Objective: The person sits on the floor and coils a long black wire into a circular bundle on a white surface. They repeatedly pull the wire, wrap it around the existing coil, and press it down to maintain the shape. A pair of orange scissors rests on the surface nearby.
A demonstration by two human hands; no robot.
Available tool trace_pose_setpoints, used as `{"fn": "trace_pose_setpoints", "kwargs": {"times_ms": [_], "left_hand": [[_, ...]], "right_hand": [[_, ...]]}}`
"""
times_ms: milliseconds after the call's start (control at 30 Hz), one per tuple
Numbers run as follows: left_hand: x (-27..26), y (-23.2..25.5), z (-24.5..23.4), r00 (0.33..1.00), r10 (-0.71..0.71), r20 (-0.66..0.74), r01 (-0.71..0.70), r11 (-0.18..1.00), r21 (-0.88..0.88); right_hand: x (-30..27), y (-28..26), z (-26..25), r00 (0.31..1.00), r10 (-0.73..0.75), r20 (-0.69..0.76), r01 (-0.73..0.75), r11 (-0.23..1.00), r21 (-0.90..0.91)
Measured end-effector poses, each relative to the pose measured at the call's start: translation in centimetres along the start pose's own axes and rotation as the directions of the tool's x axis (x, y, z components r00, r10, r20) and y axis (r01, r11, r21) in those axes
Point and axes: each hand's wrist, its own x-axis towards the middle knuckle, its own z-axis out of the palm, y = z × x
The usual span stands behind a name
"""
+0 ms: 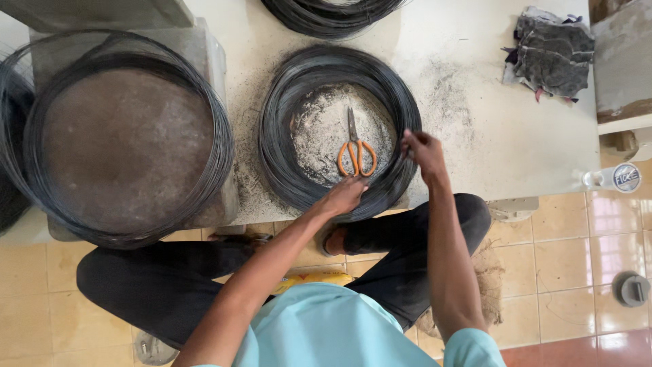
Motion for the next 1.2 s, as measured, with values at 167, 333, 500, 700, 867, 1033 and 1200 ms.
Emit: {"fn": "trace_pose_setpoints", "kwargs": {"times_ms": [167, 333, 500, 700, 867, 1033, 1200], "left_hand": [[-0.3, 1.5, -2.0, 0.994, -0.084, 0.074, 0.093, 0.988, -0.125], [-0.9, 1.5, -1.0, 0.994, 0.065, -0.088, -0.064, 0.998, 0.015], [-2.8, 5.1, -2.1, 0.945, 0.237, -0.226, -0.146, 0.923, 0.356], [-4.6, 6.3, -1.4, 0.961, 0.176, -0.212, -0.072, 0.904, 0.422], [-4.8, 5.9, -1.7, 0.949, 0.144, -0.282, 0.023, 0.857, 0.515], [-4.9, 8.3, -5.9, 0.968, 0.097, -0.232, -0.022, 0.952, 0.306], [-2.9, 0.2, -0.3, 0.966, 0.160, -0.205, -0.103, 0.960, 0.261]], "right_hand": [[-1.7, 3.4, 1.0, 0.996, 0.031, -0.079, -0.031, 0.999, -0.006], [-3.3, 5.2, 2.0, 0.981, 0.141, -0.130, -0.094, 0.944, 0.316], [-3.0, 8.3, 1.2, 0.976, 0.087, -0.199, -0.048, 0.980, 0.191], [-3.6, 8.0, 1.5, 0.954, 0.068, -0.290, -0.013, 0.983, 0.186], [-5.0, 4.7, 2.8, 0.940, -0.016, -0.342, 0.055, 0.993, 0.104], [-5.3, 4.2, 3.3, 0.926, -0.059, -0.372, 0.072, 0.997, 0.021], [-5.8, 3.4, 3.0, 0.944, -0.024, -0.330, 0.047, 0.997, 0.060]]}}
